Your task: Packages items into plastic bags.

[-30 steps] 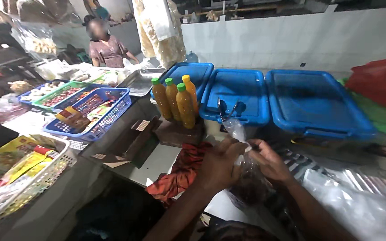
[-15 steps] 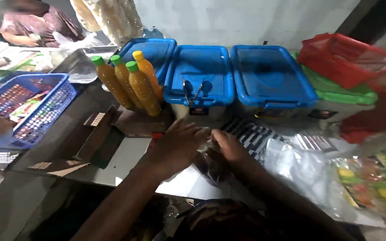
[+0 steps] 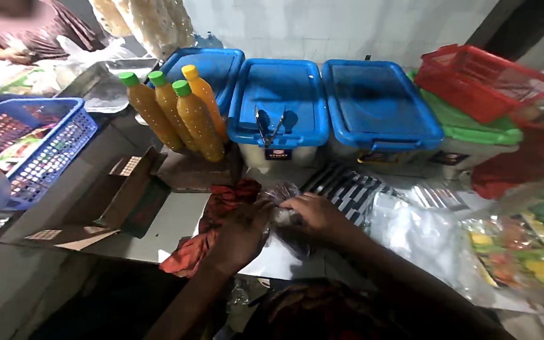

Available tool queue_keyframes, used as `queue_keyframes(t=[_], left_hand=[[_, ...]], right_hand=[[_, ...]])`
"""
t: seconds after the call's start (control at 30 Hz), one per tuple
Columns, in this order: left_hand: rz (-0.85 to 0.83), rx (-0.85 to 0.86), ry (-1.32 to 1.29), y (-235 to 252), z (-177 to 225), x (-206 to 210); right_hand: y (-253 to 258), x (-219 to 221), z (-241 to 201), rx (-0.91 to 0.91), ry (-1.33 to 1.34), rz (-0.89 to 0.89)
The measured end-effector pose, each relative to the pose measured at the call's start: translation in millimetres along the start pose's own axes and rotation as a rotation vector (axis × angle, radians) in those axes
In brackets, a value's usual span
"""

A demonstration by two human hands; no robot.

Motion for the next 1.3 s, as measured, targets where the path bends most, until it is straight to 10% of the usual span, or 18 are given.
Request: queue_keyframes(t=[0.37,0.6,0.8,1.1,1.3], left_hand=[[0.091,-0.081,0.108,6,7,-2],[-0.16,-0.375,-0.881,24,4,-21],[-0.205,-0.371,-1.23,27,-2,-27],[0.137,0.036,0.026,14,0,-29],[-0.17,-0.13,-0.034,29,13,-62]], right_hand=[[0,2,12,-0.203,0.418,0.171],[4,6,15,-0.246,0.237,0.264],[-1,-12,24,-0.252,0.813,0.15],[0,-14,25,-0.192,0.733,-0.041],[16,-10,8,-0.301,0.443,0.046]])
Point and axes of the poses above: each hand's wrist, its own y-axis towards the middle knuckle, its own x-axis out of the palm, z = x × y, the point moved 1 cm from there along y, towards the middle knuckle, and after that the axes turned 7 degrees about -z, right-handed, at the moved point
